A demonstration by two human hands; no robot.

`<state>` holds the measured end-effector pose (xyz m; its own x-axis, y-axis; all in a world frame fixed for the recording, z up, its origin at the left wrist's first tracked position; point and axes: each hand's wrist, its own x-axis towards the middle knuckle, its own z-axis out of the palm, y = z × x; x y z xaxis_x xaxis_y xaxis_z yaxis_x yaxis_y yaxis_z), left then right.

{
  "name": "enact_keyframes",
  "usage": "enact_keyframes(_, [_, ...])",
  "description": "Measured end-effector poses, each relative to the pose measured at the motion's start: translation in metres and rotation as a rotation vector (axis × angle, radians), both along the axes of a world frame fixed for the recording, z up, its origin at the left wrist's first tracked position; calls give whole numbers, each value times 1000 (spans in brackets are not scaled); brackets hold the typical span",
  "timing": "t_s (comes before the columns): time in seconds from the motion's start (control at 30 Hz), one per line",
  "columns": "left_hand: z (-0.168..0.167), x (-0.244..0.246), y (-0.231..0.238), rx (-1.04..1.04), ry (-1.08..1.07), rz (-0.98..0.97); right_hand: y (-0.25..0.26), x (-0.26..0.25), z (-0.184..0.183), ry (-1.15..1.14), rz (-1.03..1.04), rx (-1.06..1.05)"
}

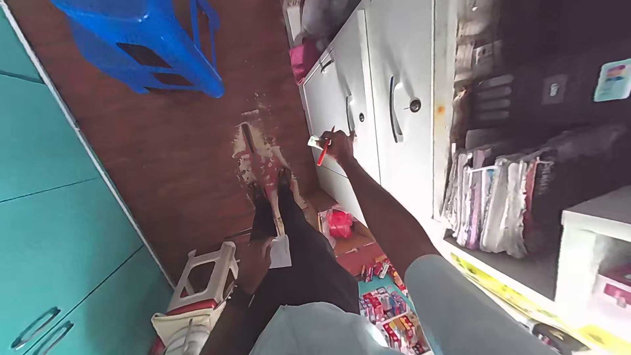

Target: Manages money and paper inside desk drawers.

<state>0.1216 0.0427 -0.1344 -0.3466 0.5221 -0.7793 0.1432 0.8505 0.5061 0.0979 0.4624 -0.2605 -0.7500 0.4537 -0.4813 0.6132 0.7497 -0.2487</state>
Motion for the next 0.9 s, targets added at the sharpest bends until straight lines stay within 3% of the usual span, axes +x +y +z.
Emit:
enact_keyframes(0.07, [-6,8,9,109,52,-133,-29,-21,35,-153,16,-19])
enact_keyframes(0.1, [-12,11,16,205,110,-212,-39,-59,80,-509,36,-190])
enact_keyframes(0.13, [-15,11,26,270,133,-294,-56,-70,100,-538,78,-243])
enact_keyframes(0.2, [-15,7,51,333,158,-455,-99,-29,81,73,131,-168])
enact_keyframes(0.3, [-19,0,81,447,263,-585,-145,-26,97,99,-71,-479])
enact_keyframes(0.37, [-22,-5,91,469,273,-569,-171,-30,107,198,-179,-652])
enact_keyframes(0.5, [-51,4,62,372,217,-217,-206,8,136,420,-398,-808])
enact_keyframes(0.63, [-52,-18,20,279,168,-399,-191,73,136,496,-628,-640])
enact_keyframes(0.8, [-42,-29,-13,75,249,-485,-127,118,106,408,-967,-472])
enact_keyframes(0.9, [-44,-28,-16,74,333,-518,-102,131,74,545,-1155,-547])
